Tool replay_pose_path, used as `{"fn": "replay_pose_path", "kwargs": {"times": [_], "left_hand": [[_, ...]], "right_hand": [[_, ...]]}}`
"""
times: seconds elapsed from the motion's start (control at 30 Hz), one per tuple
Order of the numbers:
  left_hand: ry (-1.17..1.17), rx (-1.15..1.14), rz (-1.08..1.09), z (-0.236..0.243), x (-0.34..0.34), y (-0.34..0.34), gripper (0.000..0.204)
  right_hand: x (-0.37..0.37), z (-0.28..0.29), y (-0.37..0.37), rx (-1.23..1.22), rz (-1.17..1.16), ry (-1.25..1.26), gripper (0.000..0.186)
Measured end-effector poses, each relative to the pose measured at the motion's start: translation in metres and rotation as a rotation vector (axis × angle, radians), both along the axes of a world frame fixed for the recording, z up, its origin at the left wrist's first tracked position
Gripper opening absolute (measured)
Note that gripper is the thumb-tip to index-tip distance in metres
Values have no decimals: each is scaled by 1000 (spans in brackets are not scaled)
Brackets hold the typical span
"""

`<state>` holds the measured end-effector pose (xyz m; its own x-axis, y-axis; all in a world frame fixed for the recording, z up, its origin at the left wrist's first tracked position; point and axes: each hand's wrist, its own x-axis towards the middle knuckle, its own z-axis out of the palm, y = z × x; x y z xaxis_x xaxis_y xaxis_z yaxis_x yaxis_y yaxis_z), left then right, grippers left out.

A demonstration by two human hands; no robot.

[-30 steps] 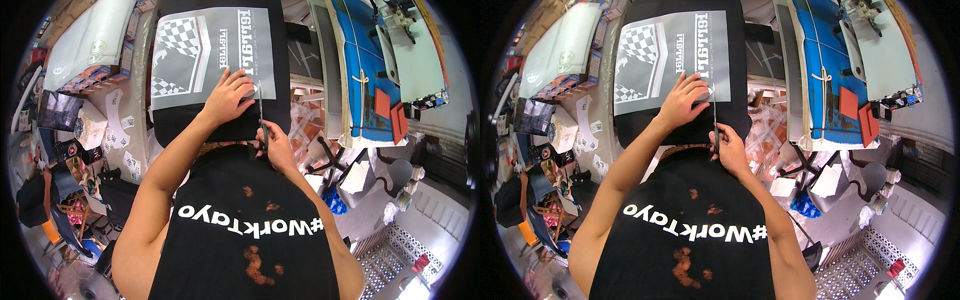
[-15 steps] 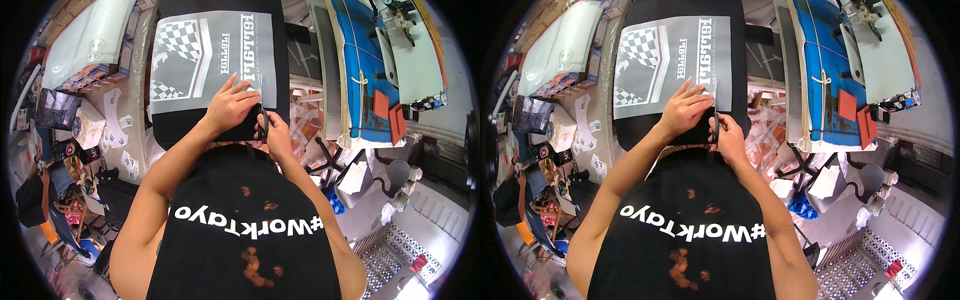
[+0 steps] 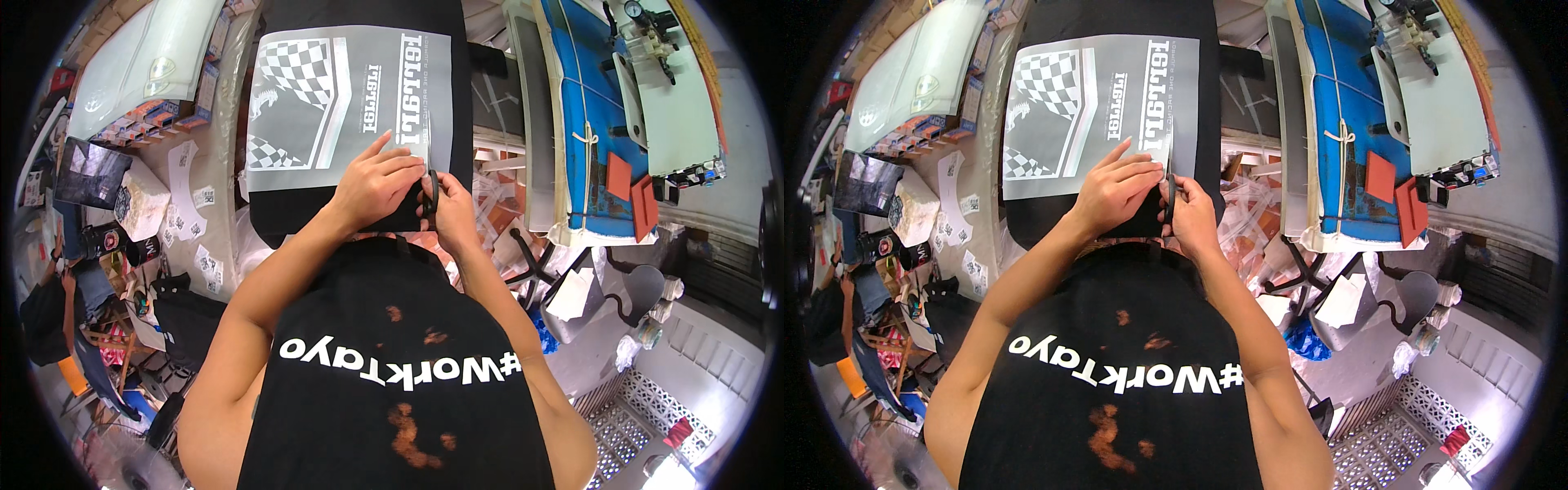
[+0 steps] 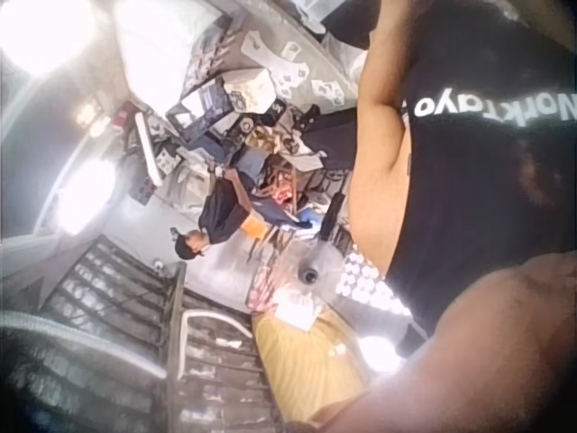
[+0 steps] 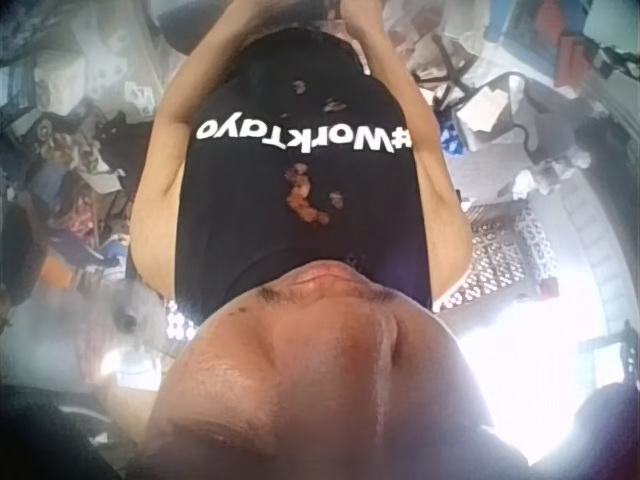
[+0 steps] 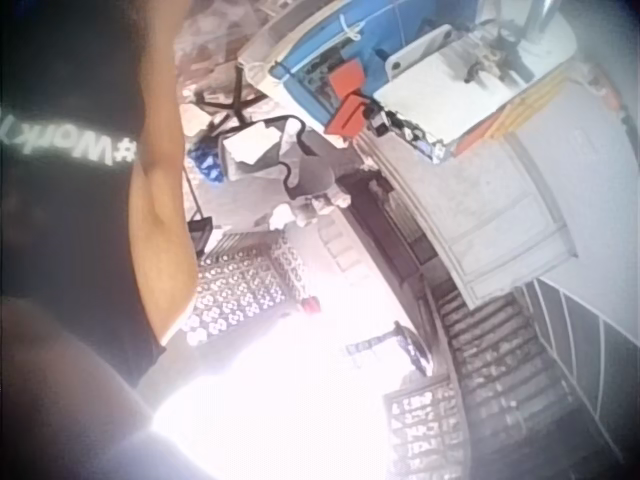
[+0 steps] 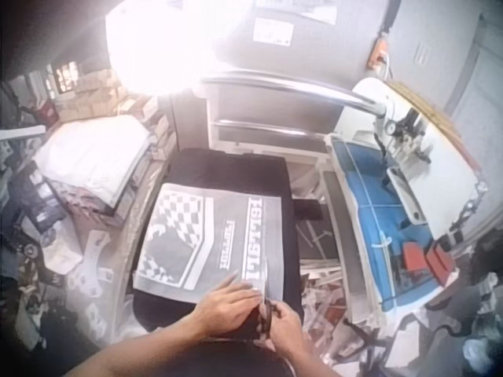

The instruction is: The person places a black t-shirt onto a heat press machine, aligns multiple vinyl decals on the garment, trims the decals with scissors, and uses the heat press to apply the designs.

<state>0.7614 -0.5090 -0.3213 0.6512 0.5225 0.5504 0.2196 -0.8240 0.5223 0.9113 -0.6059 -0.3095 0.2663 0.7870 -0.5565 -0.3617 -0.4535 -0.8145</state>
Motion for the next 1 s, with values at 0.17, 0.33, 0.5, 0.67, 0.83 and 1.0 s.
{"fn": "replay_pose_path", "kwargs": {"times": [0.17, 0.33, 0.5, 0.67, 0.83, 1.0], "left_hand": [[-25, -6, 1, 4, 0, 4, 17], [-37, 4, 12, 11, -3, -1, 18], [-56, 15, 15, 20, -6, -6, 17], [-56, 14, 23, 27, -9, -5, 17], [-75, 14, 16, 33, -17, -11, 20], [-84, 6, 17, 38, -19, -14, 19]], "right_hand": [[-1, -8, 4, -15, 11, -19, 25], [0, -9, 16, -19, -10, -58, 20], [6, -4, 33, 40, -13, -89, 18], [6, 1, 41, -13, -25, -93, 22], [13, 0, 60, 41, -56, -82, 22], [13, -5, 67, 27, -48, -104, 26]]}}
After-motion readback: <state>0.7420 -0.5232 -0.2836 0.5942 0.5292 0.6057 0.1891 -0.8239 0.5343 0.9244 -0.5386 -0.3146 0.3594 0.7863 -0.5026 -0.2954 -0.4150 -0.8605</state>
